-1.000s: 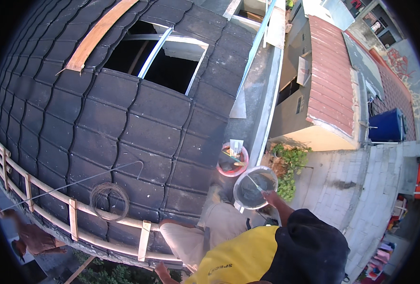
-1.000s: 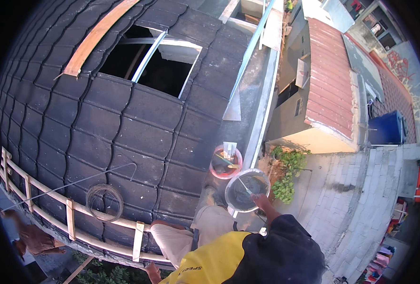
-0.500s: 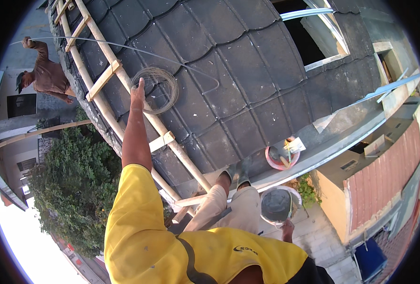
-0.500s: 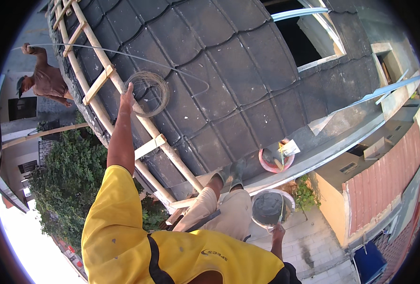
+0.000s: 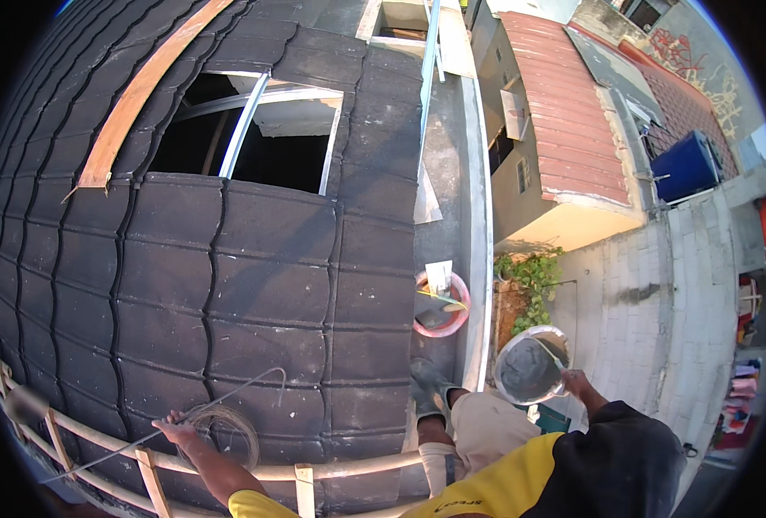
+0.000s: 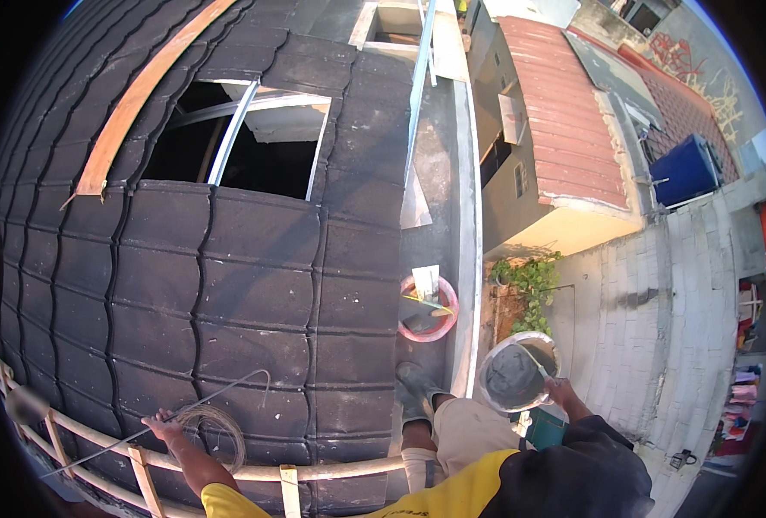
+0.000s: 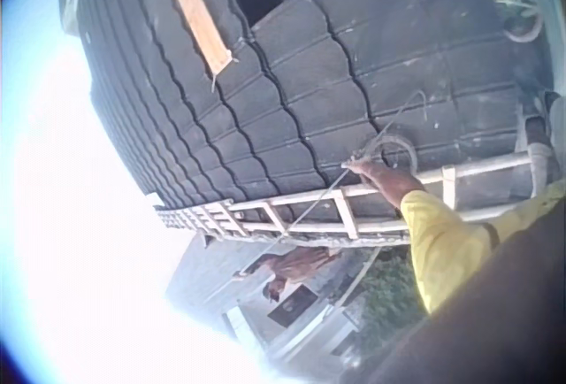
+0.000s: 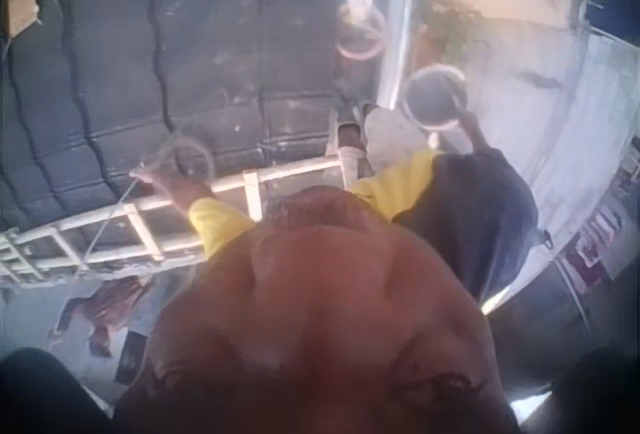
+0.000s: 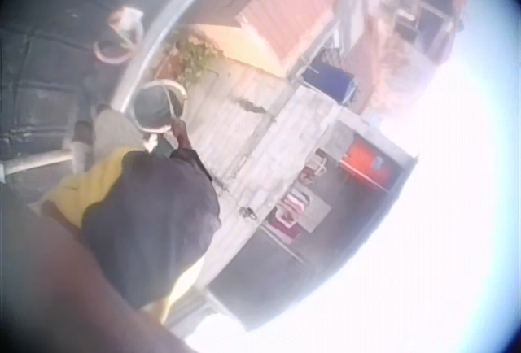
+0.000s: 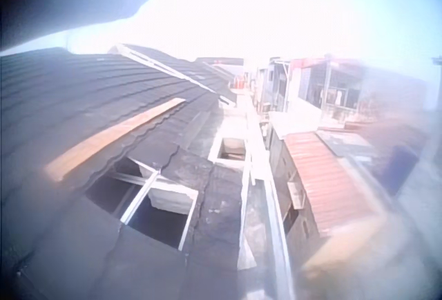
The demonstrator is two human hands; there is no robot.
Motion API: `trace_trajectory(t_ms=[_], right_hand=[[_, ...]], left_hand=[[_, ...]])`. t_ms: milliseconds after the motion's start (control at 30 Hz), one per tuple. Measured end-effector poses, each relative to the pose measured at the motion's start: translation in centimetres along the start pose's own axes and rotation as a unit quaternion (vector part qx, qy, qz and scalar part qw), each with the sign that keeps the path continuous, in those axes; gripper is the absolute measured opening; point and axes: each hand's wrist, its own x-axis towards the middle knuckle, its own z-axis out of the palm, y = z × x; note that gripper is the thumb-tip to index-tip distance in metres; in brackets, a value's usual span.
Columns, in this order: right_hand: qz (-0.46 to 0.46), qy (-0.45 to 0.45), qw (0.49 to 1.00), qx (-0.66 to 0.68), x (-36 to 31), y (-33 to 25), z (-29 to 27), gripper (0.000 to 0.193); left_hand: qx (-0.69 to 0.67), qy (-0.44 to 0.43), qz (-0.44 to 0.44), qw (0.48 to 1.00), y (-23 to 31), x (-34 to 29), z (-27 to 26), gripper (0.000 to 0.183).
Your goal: The person repairs a section of a tiled roof using a hammer to secure wooden supports, handling wire, and receiving a bucket of cement from a co-worker.
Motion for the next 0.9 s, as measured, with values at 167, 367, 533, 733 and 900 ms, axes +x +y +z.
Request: trace_trajectory(t_ms=[167,367,533,733,900], right_hand=[[0.107,0.000,0.983,0.153,-4.0,2.1,1.4,0.033],[-0.185,0.038,0.970,-0.153,-7.4,3.7,2.3,0.043],[-0.101,0.026,0.993,-0.057,-9.1,5.3,5.2,0.040],[0.076,0.022,0.982,0.171,-6.2,11.9,8.7,0.035],[0.125,0.022,0.979,0.160,-8.0,8.0,10.4,0.059]], left_hand=[[-0.121,-0.068,0.071,0.988,4.2,-1.7,-3.7,0.057],[-0.211,-0.164,0.094,0.959,21.7,-1.4,-9.8,0.080],[-0.274,-0.150,0.170,0.935,36.3,-4.2,-8.0,0.065],[-0.150,-0.117,0.257,0.947,39.7,-8.2,-6.1,0.053],[0.553,0.116,0.345,0.750,38.0,-13.8,-7.4,0.045]])
